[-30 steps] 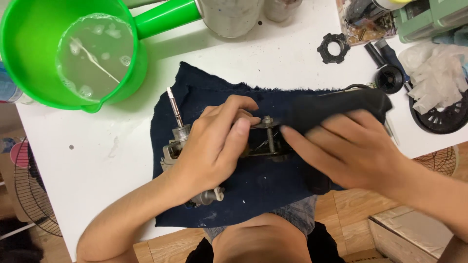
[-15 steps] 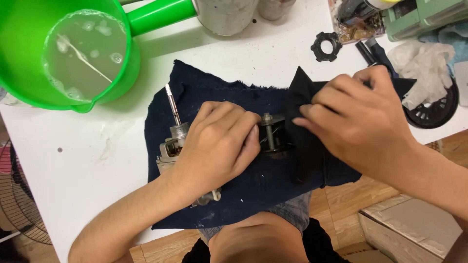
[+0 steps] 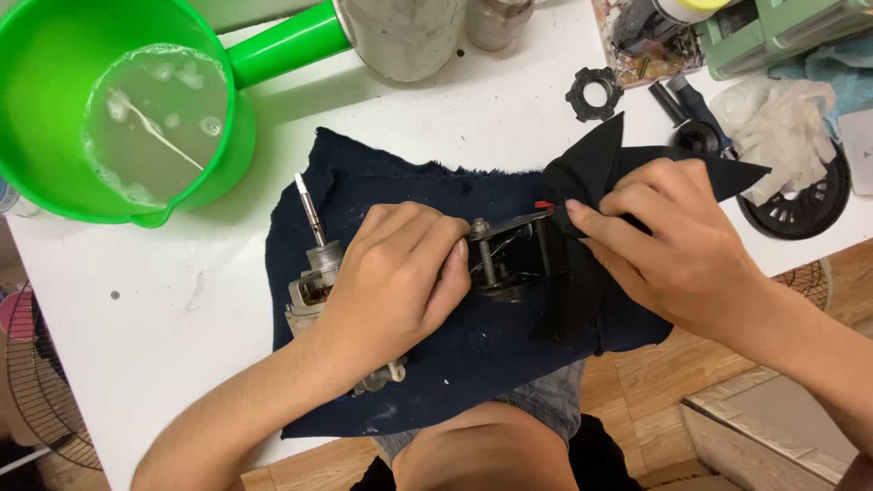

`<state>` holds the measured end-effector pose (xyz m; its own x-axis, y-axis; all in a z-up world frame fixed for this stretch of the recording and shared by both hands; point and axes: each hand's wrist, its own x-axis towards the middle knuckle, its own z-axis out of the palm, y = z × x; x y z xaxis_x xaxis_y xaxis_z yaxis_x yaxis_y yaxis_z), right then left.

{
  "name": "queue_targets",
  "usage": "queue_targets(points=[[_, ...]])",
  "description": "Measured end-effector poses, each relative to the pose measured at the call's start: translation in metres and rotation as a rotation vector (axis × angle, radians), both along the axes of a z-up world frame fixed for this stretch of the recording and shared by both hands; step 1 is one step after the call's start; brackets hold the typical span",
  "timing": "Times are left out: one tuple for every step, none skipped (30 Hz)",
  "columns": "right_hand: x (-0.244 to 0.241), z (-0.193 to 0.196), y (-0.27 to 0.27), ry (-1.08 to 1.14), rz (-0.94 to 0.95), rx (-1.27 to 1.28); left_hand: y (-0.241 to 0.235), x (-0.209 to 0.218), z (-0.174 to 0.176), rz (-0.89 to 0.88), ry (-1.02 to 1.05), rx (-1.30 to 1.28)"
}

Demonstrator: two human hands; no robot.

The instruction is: The person cleans a disassembled motor component using a toothbrush dipped in water from a green bowl. They scrub various parts of the black casing and the silver motor assembly, then wipe the parts with a black cloth.

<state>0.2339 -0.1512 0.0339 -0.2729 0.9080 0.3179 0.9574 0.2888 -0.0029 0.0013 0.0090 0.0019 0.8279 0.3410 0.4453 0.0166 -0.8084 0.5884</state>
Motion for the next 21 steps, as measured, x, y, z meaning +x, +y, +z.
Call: queue_targets(points=[[0.002, -0.002, 0.002, 0.152, 0.009, -0.015, 0.000, 0.000, 0.000, 0.004, 0.005, -0.004], [0.001, -0.002, 0.000, 0.148, 0.013, -0.014, 0.001, 0.001, 0.001, 0.008, 0.001, -0.003], [0.000, -0.002, -0.001, 0.228, -0.004, -0.025, 0.001, 0.000, 0.002, -0.007, 0.010, -0.027], [-0.001, -0.003, -0.003, 0.308, -0.021, -0.036, 0.001, 0.000, 0.002, -0.023, 0.019, -0.050], [-0.001, -0.005, 0.001, 0.311, -0.015, -0.038, 0.003, -0.001, 0.004, -0.017, 0.022, -0.051], [-0.001, -0.007, 0.006, 0.294, 0.041, 0.005, 0.004, -0.001, 0.005, -0.038, 0.035, -0.131], [-0.002, -0.009, 0.009, 0.277, 0.092, 0.052, 0.005, -0.002, 0.007, -0.065, 0.048, -0.207], [-0.007, -0.010, 0.015, 0.280, 0.094, 0.055, 0.006, -0.002, 0.008, -0.062, 0.051, -0.205], [-0.013, -0.011, 0.021, 0.296, 0.121, 0.055, 0.008, -0.002, 0.008, -0.041, 0.038, -0.340], [-0.018, -0.012, 0.028, 0.311, 0.147, 0.056, 0.009, -0.002, 0.010, -0.020, 0.024, -0.476], [-0.021, -0.011, 0.035, 0.312, 0.156, 0.056, 0.011, -0.001, 0.012, -0.012, 0.023, -0.475], [-0.024, -0.010, 0.043, 0.321, 0.201, 0.038, 0.013, -0.001, 0.015, 0.019, 0.070, -0.551], [-0.026, -0.009, 0.051, 0.330, 0.249, 0.016, 0.014, 0.000, 0.017, 0.052, 0.115, -0.630], [-0.033, 0.000, 0.057, 0.331, 0.260, 0.014, 0.014, -0.001, 0.014, 0.063, 0.112, -0.631], [-0.039, 0.008, 0.062, 0.285, 0.203, -0.081, 0.013, -0.001, 0.011, 0.044, 0.096, -0.596], [-0.045, 0.017, 0.066, 0.237, 0.146, -0.176, 0.012, -0.001, 0.008, 0.025, 0.080, -0.560], [-0.047, 0.019, 0.067, 0.239, 0.149, -0.179, 0.013, -0.002, 0.009, 0.029, 0.081, -0.563], [-0.048, 0.022, 0.069, 0.034, 0.091, -0.202, 0.013, -0.002, 0.011, 0.047, 0.097, -0.593], [-0.050, 0.024, 0.069, -0.172, 0.025, -0.220, 0.014, 0.000, 0.013, 0.058, 0.114, -0.621], [-0.052, 0.022, 0.071, -0.171, 0.022, -0.222, 0.014, -0.001, 0.014, 0.056, 0.117, -0.622], [-0.055, 0.021, 0.073, -0.205, -0.011, -0.240, 0.014, -0.002, 0.015, 0.066, 0.123, -0.638]])
